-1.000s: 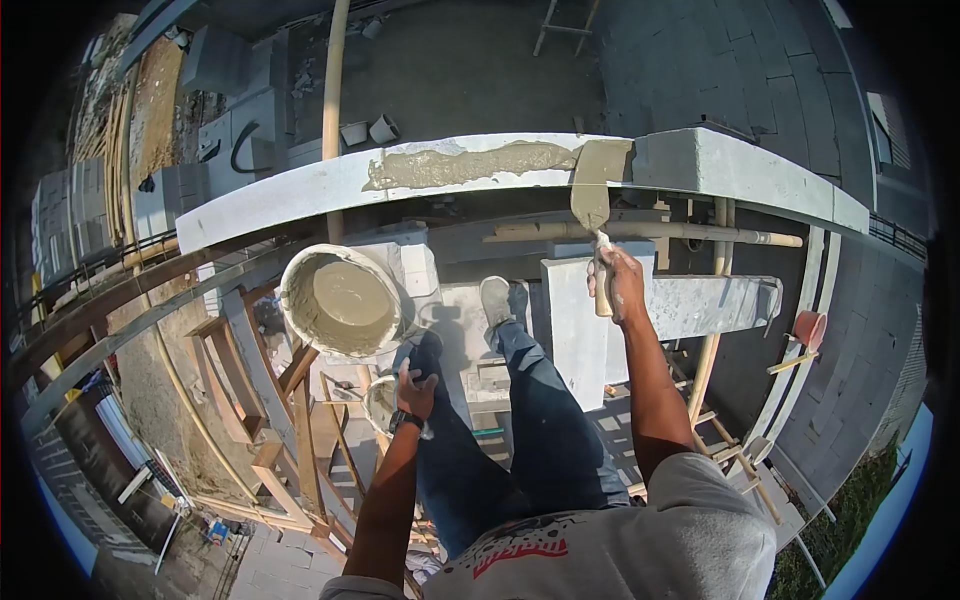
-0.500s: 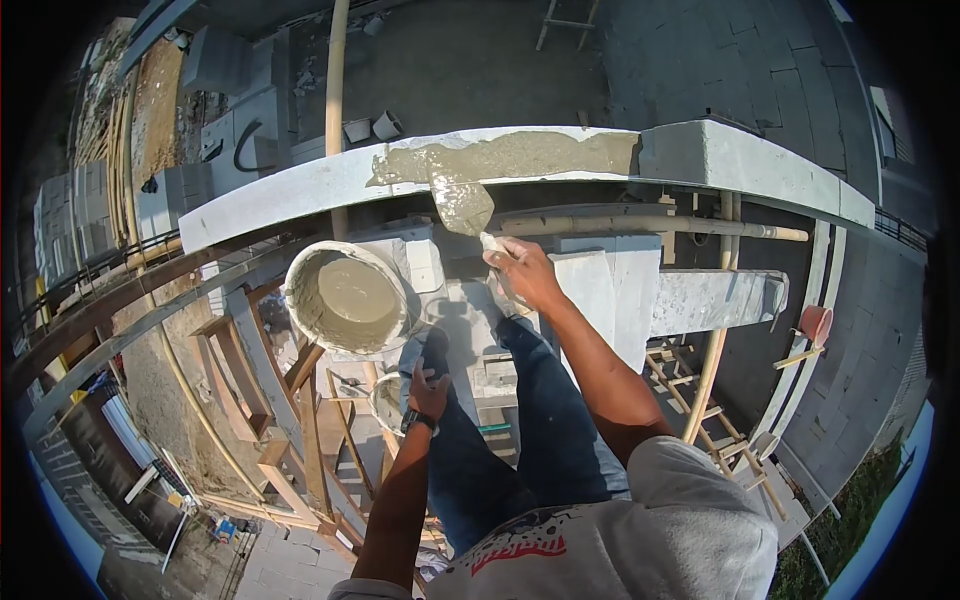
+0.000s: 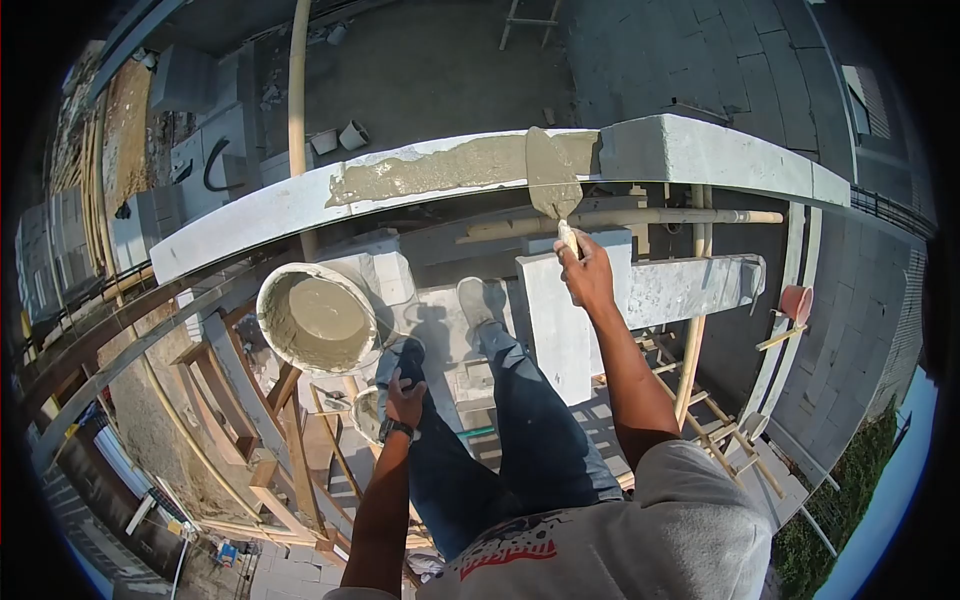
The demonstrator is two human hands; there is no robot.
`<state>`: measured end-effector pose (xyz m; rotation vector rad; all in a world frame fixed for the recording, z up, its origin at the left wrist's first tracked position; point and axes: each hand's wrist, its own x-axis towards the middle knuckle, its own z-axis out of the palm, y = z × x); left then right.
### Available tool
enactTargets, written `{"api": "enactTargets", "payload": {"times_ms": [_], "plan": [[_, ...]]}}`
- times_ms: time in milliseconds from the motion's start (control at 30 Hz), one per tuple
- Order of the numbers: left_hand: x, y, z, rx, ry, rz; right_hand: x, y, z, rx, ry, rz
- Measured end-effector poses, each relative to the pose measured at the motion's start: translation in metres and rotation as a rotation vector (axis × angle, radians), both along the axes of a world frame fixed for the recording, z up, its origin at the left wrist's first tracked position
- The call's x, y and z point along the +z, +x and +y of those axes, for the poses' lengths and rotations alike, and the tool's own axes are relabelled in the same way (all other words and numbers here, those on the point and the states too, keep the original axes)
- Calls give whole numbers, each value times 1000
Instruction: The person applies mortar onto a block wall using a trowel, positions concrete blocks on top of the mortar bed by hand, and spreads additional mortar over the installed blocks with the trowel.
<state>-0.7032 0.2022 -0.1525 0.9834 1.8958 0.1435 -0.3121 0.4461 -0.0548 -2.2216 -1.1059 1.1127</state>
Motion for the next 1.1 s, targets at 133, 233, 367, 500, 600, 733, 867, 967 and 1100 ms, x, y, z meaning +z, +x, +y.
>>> {"api": "enactTargets", "payload": {"times_ms": [133, 233, 367, 500, 600, 733, 867, 967, 1100], "plan": [[2, 3, 4, 9, -19, -25, 5, 27, 3, -198, 37, 335], [-12, 4, 2, -48, 15, -19, -2, 17, 0, -325, 17, 548], [-15, 8, 3, -70, 60, -54, 29, 2, -4, -169, -148, 685], [-15, 22, 6, -41, 117, -88, 35, 7, 12, -270, -110, 647], [-7, 37, 14, 26, 30, -106, 25, 7, 50, -162, -123, 556], [-15, 47, 6, 2, -78, -97, 27, -24, 106, 52, -286, 586], [-32, 46, -8, 29, -93, -128, 37, -46, 78, 279, -60, 379], [-27, 42, -7, 68, -69, -170, 40, -32, 29, 309, 288, -137], [-33, 25, -10, 72, -58, -134, 48, 15, -3, 409, 287, -487]]}}
